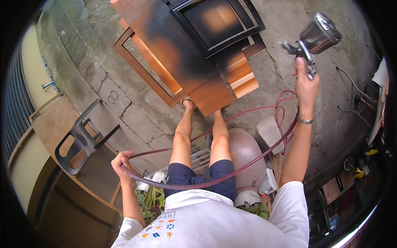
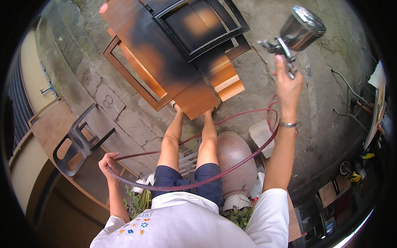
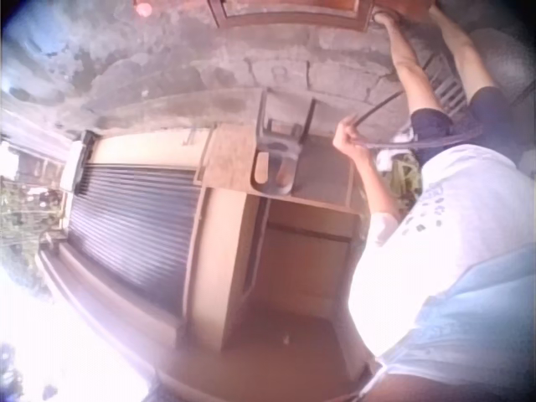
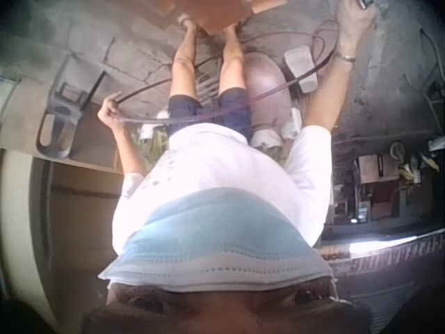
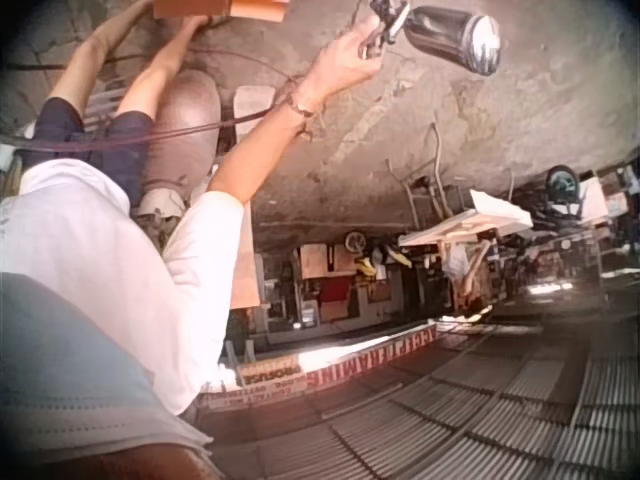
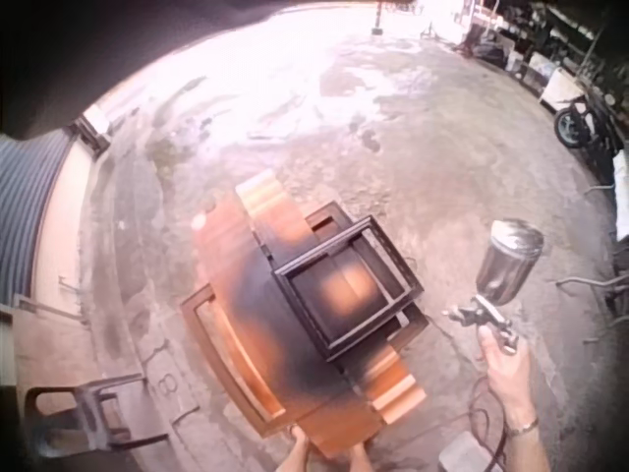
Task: The person carries a black picture frame to a workbench, sprays it with a paint sprayer, then uses a hair dryer to dry the surface. The person later picks up a gold picture frame and places it on the workbench.
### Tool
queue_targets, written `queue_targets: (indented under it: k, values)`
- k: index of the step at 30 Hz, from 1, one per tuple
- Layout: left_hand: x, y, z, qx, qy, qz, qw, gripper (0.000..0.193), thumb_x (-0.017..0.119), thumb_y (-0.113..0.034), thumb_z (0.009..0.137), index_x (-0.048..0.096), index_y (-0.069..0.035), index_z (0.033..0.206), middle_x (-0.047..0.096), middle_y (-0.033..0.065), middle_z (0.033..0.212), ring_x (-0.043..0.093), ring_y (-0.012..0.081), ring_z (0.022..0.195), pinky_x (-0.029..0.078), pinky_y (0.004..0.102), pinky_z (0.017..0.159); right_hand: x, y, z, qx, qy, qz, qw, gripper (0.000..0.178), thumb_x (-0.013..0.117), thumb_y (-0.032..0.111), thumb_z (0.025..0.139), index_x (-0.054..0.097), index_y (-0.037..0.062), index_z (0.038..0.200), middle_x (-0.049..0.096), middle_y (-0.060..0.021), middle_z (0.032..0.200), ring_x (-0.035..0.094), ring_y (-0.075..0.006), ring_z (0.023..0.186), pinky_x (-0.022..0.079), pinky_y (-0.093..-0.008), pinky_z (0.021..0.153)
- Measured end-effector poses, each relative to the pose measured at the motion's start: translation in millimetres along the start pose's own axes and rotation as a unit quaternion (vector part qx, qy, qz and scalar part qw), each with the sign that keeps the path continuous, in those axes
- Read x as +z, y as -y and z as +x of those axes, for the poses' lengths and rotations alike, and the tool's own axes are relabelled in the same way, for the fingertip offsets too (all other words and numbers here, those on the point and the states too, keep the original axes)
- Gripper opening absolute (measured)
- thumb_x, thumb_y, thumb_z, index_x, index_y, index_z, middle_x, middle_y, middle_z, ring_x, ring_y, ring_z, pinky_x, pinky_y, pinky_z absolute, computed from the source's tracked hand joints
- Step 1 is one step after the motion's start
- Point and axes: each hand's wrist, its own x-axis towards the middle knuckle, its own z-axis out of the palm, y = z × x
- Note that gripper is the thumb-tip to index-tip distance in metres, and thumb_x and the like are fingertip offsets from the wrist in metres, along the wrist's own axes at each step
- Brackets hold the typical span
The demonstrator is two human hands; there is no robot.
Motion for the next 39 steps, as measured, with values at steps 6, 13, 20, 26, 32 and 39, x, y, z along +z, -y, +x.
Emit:
queue_targets:
  k: [6, 13, 20, 26, 32, 39]
  values:
    - [-29, 43, 24, -0.005, 0.016, -0.031, 0.999, 0.070, 0.041, -0.057, 0.101, 0.068, 0.004, 0.080, 0.040, 0.0009, 0.055, 0.038, 0.0097, 0.051, 0.027, 0.0276, 0.049, 31, 60, -124, 0.008, 0.178, 0.046, 0.983, 0.034, 0.070, 0.032, 0.092, 0.069, -0.0019, 0.091, 0.062, -0.0055, 0.068, 0.055, -0.0110, 0.063, 0.044, -0.0290, 0.058]
    - [-43, 56, 49, 0.014, 0.047, -0.050, 0.998, 0.069, 0.040, -0.055, 0.102, 0.069, 0.003, 0.080, 0.042, 0.0037, 0.055, 0.040, 0.0116, 0.050, 0.029, 0.0286, 0.049, 50, 89, -151, 0.000, 0.216, 0.059, 0.975, 0.030, 0.071, 0.026, 0.091, 0.068, -0.0033, 0.091, 0.060, -0.0109, 0.066, 0.055, -0.0126, 0.062, 0.044, -0.0306, 0.058]
    - [-35, 21, 51, 0.034, 0.046, -0.029, 0.998, 0.073, 0.041, -0.061, 0.100, 0.067, 0.004, 0.076, 0.054, 0.0056, 0.060, 0.043, 0.0110, 0.052, 0.030, 0.0273, 0.049, 37, 25, -20, -0.034, -0.054, -0.086, 0.994, 0.046, 0.066, 0.041, 0.094, 0.070, -0.0046, 0.098, 0.064, -0.0076, 0.066, 0.056, -0.0103, 0.062, 0.045, -0.0308, 0.057]
    - [-33, 3, 55, 0.027, 0.005, -0.019, 0.999, 0.074, 0.042, -0.063, 0.098, 0.068, 0.002, 0.077, 0.056, 0.0043, 0.061, 0.043, 0.0101, 0.052, 0.030, 0.0266, 0.049, -9, 18, 80, 0.018, -0.182, -0.057, 0.981, 0.044, 0.065, 0.042, 0.095, 0.071, -0.0010, 0.089, 0.068, -0.0076, 0.068, 0.052, -0.0105, 0.043, 0.040, -0.0293, 0.040]
    - [-34, 6, 51, 0.005, -0.040, -0.037, 0.998, 0.067, 0.050, -0.056, 0.099, 0.047, 0.000, 0.062, 0.068, 0.0083, 0.073, 0.043, 0.0061, 0.054, 0.029, 0.0236, 0.047, 7, 40, 116, -0.049, -0.238, 0.050, 0.969, 0.042, 0.062, 0.040, 0.097, 0.071, -0.0009, 0.088, 0.069, -0.0082, 0.068, 0.049, -0.0091, 0.036, 0.035, -0.0265, 0.033]
    - [-29, 12, 47, -0.082, -0.030, -0.022, 0.996, 0.069, 0.041, -0.056, 0.103, 0.061, 0.002, 0.071, 0.045, -0.0026, 0.057, 0.034, 0.0053, 0.053, 0.026, 0.0243, 0.050, 92, 48, 50, 0.013, -0.041, 0.103, 0.994, 0.041, 0.066, 0.040, 0.095, 0.071, 0.0016, 0.084, 0.066, -0.0037, 0.065, 0.054, -0.0100, 0.046, 0.041, -0.0279, 0.044]
